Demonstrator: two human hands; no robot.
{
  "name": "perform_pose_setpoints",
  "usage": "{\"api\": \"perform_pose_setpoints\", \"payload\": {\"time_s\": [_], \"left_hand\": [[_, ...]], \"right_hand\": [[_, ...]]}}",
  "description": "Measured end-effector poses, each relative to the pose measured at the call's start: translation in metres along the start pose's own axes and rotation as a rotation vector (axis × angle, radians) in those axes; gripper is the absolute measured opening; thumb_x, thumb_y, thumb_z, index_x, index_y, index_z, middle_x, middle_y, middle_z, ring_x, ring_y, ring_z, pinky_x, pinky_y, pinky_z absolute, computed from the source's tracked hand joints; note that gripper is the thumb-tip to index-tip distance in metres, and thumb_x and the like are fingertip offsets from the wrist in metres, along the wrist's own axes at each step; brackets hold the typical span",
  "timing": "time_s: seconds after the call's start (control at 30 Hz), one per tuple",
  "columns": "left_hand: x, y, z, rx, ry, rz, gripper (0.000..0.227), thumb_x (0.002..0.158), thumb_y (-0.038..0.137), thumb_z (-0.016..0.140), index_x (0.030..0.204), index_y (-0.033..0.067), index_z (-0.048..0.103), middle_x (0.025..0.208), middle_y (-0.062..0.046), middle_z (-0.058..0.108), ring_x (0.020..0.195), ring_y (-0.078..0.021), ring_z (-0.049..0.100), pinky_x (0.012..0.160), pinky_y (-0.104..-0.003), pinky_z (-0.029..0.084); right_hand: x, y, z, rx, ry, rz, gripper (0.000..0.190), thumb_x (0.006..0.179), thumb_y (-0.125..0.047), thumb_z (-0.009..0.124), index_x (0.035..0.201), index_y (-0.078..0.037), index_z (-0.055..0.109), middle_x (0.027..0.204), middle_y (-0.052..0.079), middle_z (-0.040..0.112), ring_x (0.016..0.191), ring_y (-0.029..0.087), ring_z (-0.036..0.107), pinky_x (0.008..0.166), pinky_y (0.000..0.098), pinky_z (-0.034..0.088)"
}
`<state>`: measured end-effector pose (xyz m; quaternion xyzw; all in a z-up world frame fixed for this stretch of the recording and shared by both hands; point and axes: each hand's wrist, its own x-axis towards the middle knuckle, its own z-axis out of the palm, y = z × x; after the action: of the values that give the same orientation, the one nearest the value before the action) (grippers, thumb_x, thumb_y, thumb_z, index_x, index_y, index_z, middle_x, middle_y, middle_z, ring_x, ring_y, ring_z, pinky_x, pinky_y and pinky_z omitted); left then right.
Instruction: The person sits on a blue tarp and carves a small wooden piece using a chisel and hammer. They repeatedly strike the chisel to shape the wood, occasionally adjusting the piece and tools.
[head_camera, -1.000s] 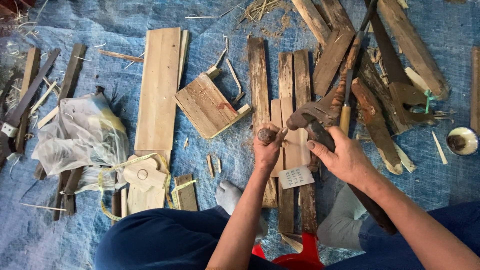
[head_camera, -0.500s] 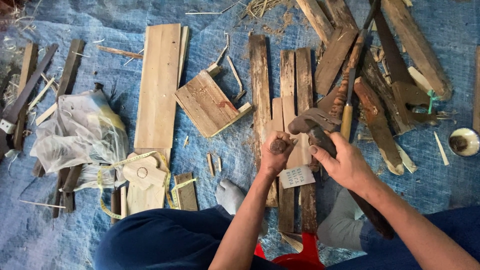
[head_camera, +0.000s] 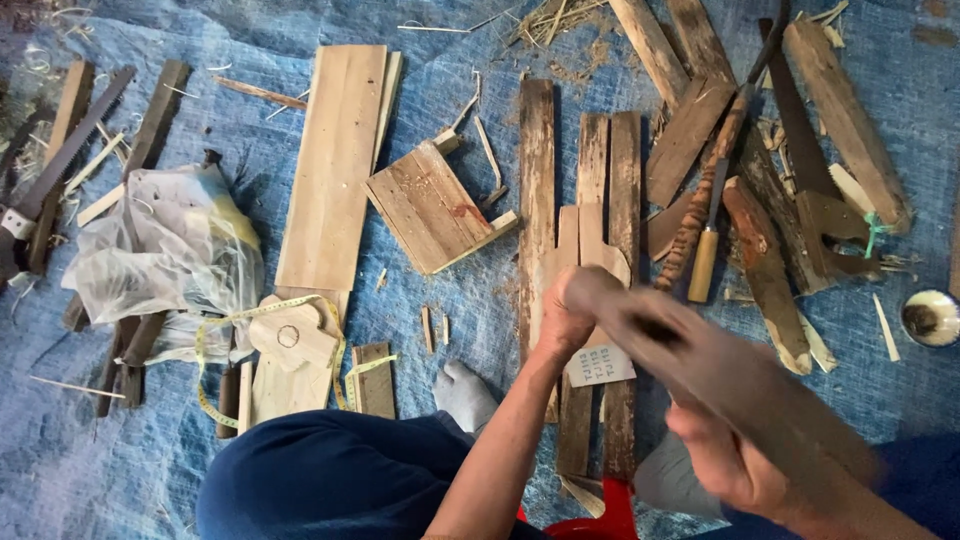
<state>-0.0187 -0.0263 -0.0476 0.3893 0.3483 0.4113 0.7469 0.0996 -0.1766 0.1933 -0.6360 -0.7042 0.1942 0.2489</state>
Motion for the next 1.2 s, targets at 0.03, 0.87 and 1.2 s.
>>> {"api": "perform_pose_setpoints", "payload": {"time_s": [0.03, 0.87, 1.2], "left_hand": [[0.005, -0.003, -0.001, -0.071, -0.002, 0.029, 0.021, 0.089, -0.009, 0.066, 0.095, 0.0108, 0.071, 0.104, -0.008, 0.069, 0.093, -0.0164, 0.066, 0.087, -0.032, 0.062], [0.003, 0.030, 0.006, 0.444, 0.074, 0.258, 0.006, 0.083, 0.004, 0.069, 0.079, 0.0087, 0.070, 0.070, -0.009, 0.067, 0.076, -0.0160, 0.064, 0.072, -0.036, 0.054], [0.025, 0.005, -0.016, 0.446, 0.093, 0.104, 0.021, 0.080, 0.000, 0.077, 0.099, 0.0054, 0.069, 0.087, -0.011, 0.076, 0.084, -0.0223, 0.074, 0.087, -0.038, 0.055]], "right_hand": [[0.011, 0.002, 0.008, 0.101, 0.002, 0.024, 0.058, 0.094, -0.045, 0.050, 0.147, -0.022, 0.049, 0.116, -0.006, 0.070, 0.086, 0.013, 0.048, 0.077, 0.0369, 0.046], [0.039, 0.045, 0.048, -0.113, -0.028, 0.173, 0.043, 0.103, -0.052, 0.051, 0.106, -0.010, 0.059, 0.062, 0.014, 0.067, 0.038, 0.027, 0.064, 0.033, 0.0393, 0.046], [0.030, 0.023, 0.026, 0.178, -0.038, 0.534, 0.052, 0.103, -0.053, 0.050, 0.123, -0.006, 0.059, 0.068, 0.031, 0.069, 0.057, 0.049, 0.073, 0.043, 0.0543, 0.056]]}}
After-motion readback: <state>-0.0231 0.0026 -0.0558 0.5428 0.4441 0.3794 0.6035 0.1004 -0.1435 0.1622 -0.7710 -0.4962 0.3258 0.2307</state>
